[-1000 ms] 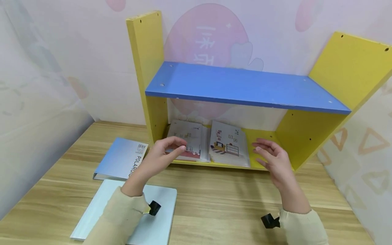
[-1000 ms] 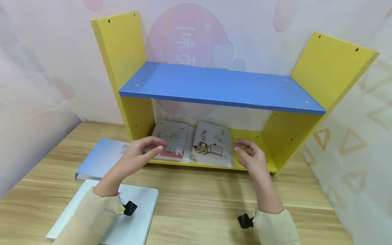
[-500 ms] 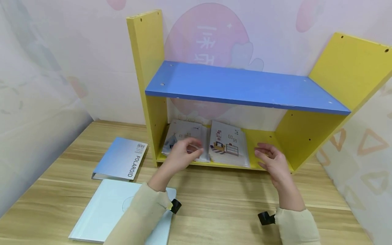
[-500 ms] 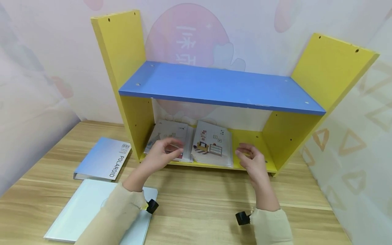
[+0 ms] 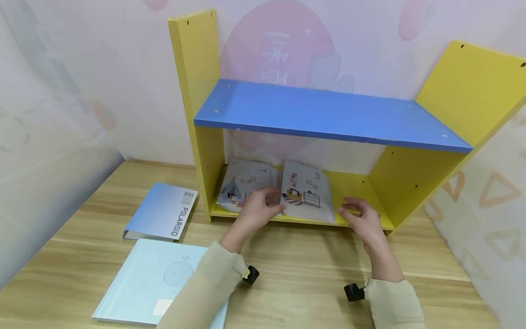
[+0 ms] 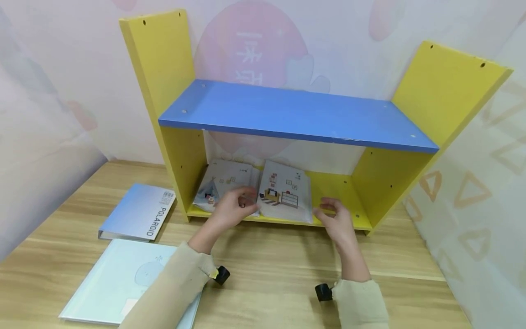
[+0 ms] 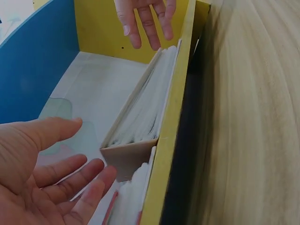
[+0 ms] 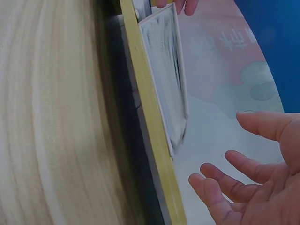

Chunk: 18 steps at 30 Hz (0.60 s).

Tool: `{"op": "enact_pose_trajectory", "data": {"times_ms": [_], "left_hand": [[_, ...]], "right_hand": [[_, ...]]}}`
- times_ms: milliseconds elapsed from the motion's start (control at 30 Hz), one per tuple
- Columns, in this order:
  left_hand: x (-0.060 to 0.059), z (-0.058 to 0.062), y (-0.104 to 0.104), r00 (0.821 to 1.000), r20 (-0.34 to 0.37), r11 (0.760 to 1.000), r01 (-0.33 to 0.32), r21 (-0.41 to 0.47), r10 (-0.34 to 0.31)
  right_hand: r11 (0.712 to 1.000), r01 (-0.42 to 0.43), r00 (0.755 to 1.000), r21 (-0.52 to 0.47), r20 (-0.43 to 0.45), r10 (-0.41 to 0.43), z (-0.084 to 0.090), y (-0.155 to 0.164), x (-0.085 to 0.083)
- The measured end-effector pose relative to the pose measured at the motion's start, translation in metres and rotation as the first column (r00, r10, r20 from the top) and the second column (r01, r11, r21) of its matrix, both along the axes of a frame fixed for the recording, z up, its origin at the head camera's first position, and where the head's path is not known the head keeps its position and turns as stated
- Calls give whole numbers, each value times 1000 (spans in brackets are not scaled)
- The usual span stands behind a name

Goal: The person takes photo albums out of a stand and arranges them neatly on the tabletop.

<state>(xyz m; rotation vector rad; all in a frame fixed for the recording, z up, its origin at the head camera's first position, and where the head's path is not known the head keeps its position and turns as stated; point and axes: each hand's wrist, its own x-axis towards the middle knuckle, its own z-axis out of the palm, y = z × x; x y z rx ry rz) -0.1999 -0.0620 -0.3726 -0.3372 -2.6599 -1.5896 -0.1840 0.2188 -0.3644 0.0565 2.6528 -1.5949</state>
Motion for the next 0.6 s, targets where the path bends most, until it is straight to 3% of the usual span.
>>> {"op": "enact_pose_trajectory", "data": {"times_ms": [233, 600], "left_hand": [[-6, -5, 8, 999, -16, 999, -32, 14, 32], [-8, -10, 13, 999, -21, 999, -31, 27, 31]], "right_hand": [[1000, -17, 1000, 13, -8, 18, -5, -3, -5], [999, -53, 999, -5, -1, 53, -10, -7, -4]]}}
